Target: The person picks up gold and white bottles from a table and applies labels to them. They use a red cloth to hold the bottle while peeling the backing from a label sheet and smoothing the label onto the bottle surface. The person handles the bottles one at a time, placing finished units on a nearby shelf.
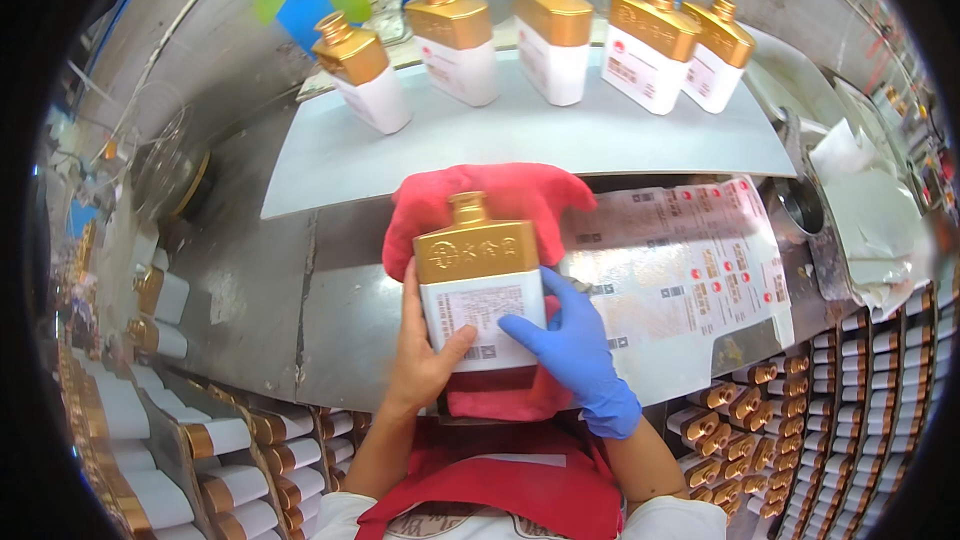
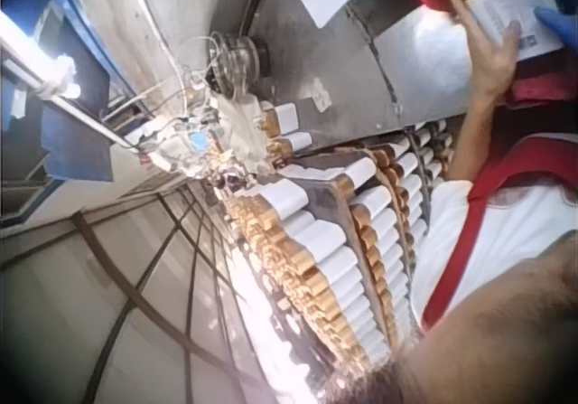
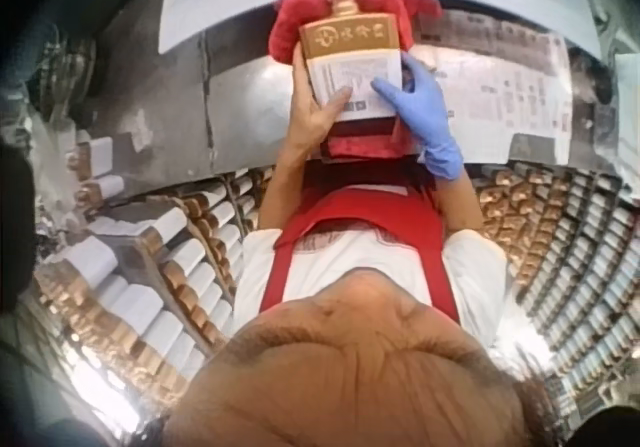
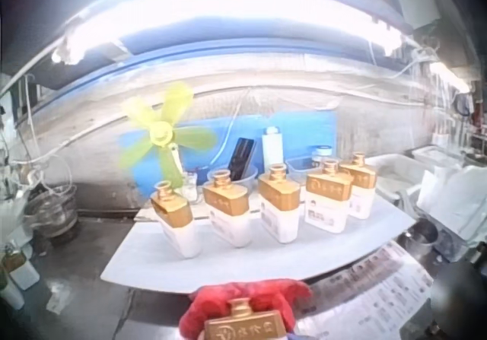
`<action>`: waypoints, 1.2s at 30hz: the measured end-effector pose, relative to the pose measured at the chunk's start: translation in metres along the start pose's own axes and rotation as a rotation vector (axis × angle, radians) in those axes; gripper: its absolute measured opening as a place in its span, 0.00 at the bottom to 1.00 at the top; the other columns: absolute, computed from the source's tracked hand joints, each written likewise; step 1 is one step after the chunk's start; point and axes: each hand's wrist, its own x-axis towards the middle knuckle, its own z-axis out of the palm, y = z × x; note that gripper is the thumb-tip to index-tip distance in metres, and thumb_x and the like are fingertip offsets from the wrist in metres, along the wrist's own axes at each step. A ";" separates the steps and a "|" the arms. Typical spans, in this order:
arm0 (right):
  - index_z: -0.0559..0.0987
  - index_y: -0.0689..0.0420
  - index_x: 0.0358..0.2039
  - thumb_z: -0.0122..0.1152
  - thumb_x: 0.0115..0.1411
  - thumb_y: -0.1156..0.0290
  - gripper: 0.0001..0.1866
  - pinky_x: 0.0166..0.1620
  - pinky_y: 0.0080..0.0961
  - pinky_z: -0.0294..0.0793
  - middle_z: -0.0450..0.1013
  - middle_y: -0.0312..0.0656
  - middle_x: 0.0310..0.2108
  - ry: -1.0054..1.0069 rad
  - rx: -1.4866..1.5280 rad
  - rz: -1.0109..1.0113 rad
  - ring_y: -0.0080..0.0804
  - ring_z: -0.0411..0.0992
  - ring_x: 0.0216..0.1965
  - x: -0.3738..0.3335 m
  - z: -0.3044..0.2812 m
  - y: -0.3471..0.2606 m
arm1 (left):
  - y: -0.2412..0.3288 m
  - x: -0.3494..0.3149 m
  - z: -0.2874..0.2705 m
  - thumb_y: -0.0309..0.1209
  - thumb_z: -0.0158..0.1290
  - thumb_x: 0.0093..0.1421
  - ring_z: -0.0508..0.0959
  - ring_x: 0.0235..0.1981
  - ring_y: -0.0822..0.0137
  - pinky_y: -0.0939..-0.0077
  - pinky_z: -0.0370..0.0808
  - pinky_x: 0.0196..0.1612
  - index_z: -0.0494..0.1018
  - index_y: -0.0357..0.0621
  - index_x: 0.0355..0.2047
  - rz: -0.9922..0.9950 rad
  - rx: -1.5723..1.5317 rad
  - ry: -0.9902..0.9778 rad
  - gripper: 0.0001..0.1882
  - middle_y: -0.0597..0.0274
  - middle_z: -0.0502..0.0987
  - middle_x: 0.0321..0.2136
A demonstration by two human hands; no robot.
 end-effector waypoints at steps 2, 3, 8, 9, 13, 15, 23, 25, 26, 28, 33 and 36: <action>0.67 0.63 0.54 0.69 0.49 0.66 0.33 0.42 0.24 0.74 0.74 0.45 0.41 0.011 0.051 -0.048 0.27 0.74 0.39 -0.002 0.002 0.011 | -0.004 -0.003 -0.001 0.27 0.51 0.59 0.61 0.58 0.61 0.70 0.59 0.59 0.32 0.31 0.64 -0.007 -0.030 0.001 0.44 0.46 0.55 0.59; 0.67 0.63 0.54 0.69 0.49 0.67 0.33 0.47 0.26 0.72 0.74 0.46 0.42 0.000 0.060 0.003 0.30 0.72 0.44 -0.002 0.003 0.012 | -0.004 -0.003 -0.003 0.27 0.51 0.60 0.61 0.58 0.60 0.70 0.58 0.59 0.33 0.30 0.64 -0.004 -0.006 0.002 0.43 0.46 0.55 0.59; 0.67 0.63 0.54 0.68 0.49 0.66 0.33 0.46 0.26 0.72 0.74 0.46 0.43 0.030 0.030 0.012 0.30 0.73 0.43 -0.002 0.006 0.013 | -0.002 -0.002 -0.005 0.30 0.48 0.62 0.58 0.60 0.58 0.69 0.53 0.61 0.34 0.27 0.63 0.043 0.084 -0.009 0.41 0.43 0.53 0.60; 0.67 0.63 0.54 0.68 0.49 0.66 0.33 0.46 0.26 0.72 0.74 0.46 0.43 0.029 0.037 0.017 0.30 0.73 0.43 -0.002 0.005 0.013 | -0.004 -0.002 -0.006 0.30 0.48 0.62 0.58 0.60 0.58 0.69 0.54 0.61 0.34 0.27 0.63 0.052 0.097 0.000 0.41 0.42 0.53 0.60; 0.68 0.63 0.54 0.67 0.51 0.66 0.31 0.44 0.24 0.73 0.75 0.45 0.41 0.009 -0.034 0.019 0.28 0.74 0.40 -0.003 0.002 0.001 | -0.007 0.003 -0.007 0.31 0.48 0.62 0.60 0.59 0.58 0.70 0.57 0.60 0.36 0.27 0.63 0.081 0.122 0.056 0.40 0.42 0.56 0.59; 0.68 0.64 0.53 0.66 0.52 0.67 0.30 0.42 0.23 0.73 0.75 0.45 0.40 -0.002 -0.044 0.071 0.27 0.74 0.39 -0.001 0.001 -0.010 | -0.005 0.008 -0.006 0.31 0.47 0.63 0.62 0.58 0.57 0.70 0.59 0.59 0.37 0.27 0.63 0.065 0.139 0.070 0.39 0.41 0.57 0.58; 0.73 0.63 0.47 0.62 0.56 0.64 0.22 0.40 0.22 0.73 0.76 0.44 0.37 0.027 -0.020 0.009 0.26 0.74 0.36 0.007 0.006 0.003 | -0.001 0.014 -0.004 0.35 0.45 0.64 0.64 0.57 0.56 0.71 0.60 0.58 0.39 0.27 0.63 0.046 0.144 0.074 0.37 0.41 0.61 0.56; 0.73 0.63 0.47 0.61 0.56 0.63 0.21 0.40 0.22 0.73 0.76 0.44 0.37 0.026 -0.039 -0.005 0.26 0.74 0.36 0.007 0.006 0.004 | -0.005 0.015 -0.005 0.35 0.45 0.64 0.64 0.57 0.56 0.71 0.59 0.58 0.39 0.27 0.63 0.060 0.162 0.072 0.36 0.41 0.61 0.56; 0.73 0.63 0.47 0.61 0.57 0.63 0.21 0.40 0.22 0.73 0.76 0.44 0.37 0.022 -0.035 -0.010 0.26 0.74 0.36 0.007 0.006 0.005 | -0.006 0.015 -0.005 0.35 0.45 0.64 0.63 0.57 0.56 0.71 0.59 0.58 0.39 0.27 0.63 0.069 0.172 0.072 0.36 0.41 0.61 0.56; 0.73 0.63 0.47 0.61 0.57 0.63 0.21 0.39 0.22 0.73 0.76 0.44 0.37 0.014 -0.038 -0.009 0.26 0.74 0.35 0.006 0.005 0.003 | -0.006 0.015 -0.006 0.35 0.45 0.64 0.63 0.58 0.56 0.71 0.58 0.59 0.38 0.27 0.63 0.064 0.150 0.057 0.37 0.41 0.60 0.57; 0.71 0.62 0.50 0.62 0.57 0.62 0.24 0.39 0.23 0.74 0.75 0.45 0.39 -0.049 -0.036 0.023 0.27 0.75 0.36 0.002 0.000 -0.006 | 0.004 0.009 -0.008 0.35 0.46 0.64 0.61 0.58 0.57 0.71 0.57 0.59 0.32 0.27 0.63 0.057 0.149 -0.032 0.41 0.43 0.57 0.59; 0.70 0.62 0.52 0.63 0.55 0.61 0.27 0.42 0.25 0.74 0.75 0.46 0.40 -0.040 -0.061 0.005 0.29 0.75 0.38 -0.001 0.002 0.001 | 0.003 0.008 -0.006 0.35 0.46 0.64 0.60 0.59 0.57 0.71 0.56 0.60 0.32 0.27 0.63 0.064 0.175 -0.026 0.41 0.42 0.57 0.58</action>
